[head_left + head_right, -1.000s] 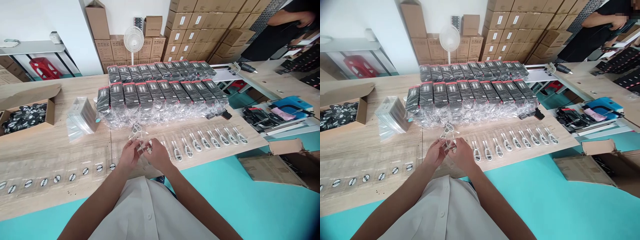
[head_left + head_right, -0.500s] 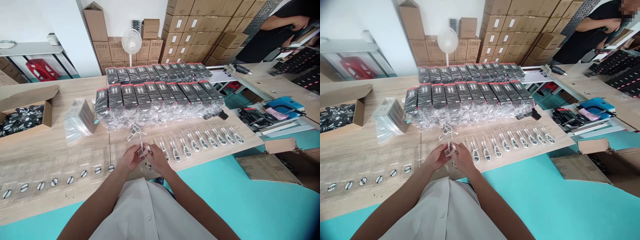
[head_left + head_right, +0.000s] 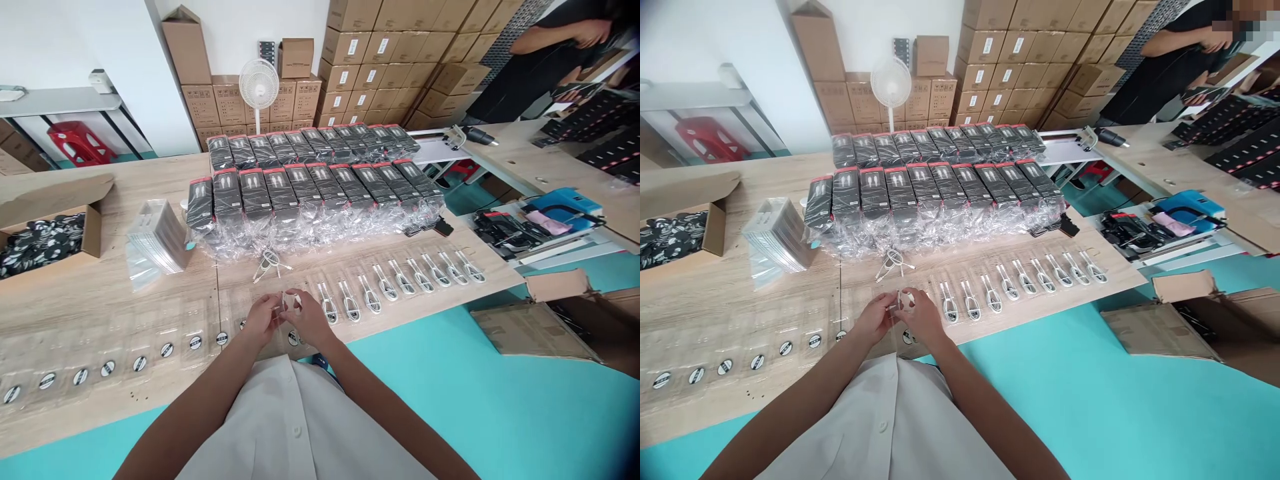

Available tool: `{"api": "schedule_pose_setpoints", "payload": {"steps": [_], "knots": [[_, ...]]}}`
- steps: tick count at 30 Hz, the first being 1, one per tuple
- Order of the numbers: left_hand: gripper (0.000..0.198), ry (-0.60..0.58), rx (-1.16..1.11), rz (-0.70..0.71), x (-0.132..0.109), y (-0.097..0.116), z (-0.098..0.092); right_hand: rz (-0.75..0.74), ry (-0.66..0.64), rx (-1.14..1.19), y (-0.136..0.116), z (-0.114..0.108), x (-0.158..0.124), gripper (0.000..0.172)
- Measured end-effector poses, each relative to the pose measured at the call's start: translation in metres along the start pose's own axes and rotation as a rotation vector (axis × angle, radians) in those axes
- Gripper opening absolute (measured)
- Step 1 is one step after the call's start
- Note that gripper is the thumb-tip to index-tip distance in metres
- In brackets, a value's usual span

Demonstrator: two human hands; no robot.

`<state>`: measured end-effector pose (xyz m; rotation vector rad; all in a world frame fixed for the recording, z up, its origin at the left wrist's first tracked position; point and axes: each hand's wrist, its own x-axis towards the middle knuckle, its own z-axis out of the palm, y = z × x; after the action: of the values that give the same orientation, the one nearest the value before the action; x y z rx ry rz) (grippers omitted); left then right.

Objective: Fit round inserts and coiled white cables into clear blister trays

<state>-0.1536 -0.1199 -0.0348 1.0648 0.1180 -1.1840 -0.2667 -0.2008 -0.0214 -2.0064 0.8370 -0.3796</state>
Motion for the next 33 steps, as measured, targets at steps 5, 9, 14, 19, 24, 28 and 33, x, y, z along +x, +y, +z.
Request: {"api": "schedule_pose_setpoints", "payload": {"steps": [5, 9, 14, 19, 24, 28, 33], "knots": [[0.02, -0.032, -0.053, -0.053, -0.004, 0.002, -0.004, -0.113, -0.013, 0.081, 0.011, 0.002, 0.003, 0.046], [0.01, -0.057, -0.02, -0.078, -0.007, 0.0, -0.008, -0.149, -0.019, 0.037, 0.014, 0.004, -0.002, 0.037], [0.018, -0.057, 0.052, -0.026, 0.007, -0.018, -0.024, -0.085, -0.072, -0.163, 0.021, 0.017, -0.004, 0.027], [0.025, 0.043, 0.069, 0.069, 0.027, -0.027, -0.033, -0.007, 0.005, -0.319, 0.016, 0.029, 0.009, 0.022], [0.023, 0.08, -0.006, 0.027, 0.027, -0.028, -0.038, -0.021, -0.027, -0.422, 0.006, 0.039, 0.013, 0.02], [0.019, 0.077, 0.032, 0.112, 0.032, -0.027, -0.038, -0.019, 0.014, -0.37, 0.013, 0.046, 0.015, 0.013], [0.011, 0.15, 0.085, 0.173, 0.032, -0.02, -0.023, 0.016, 0.108, -0.147, 0.02, 0.039, 0.01, 0.009]]}}
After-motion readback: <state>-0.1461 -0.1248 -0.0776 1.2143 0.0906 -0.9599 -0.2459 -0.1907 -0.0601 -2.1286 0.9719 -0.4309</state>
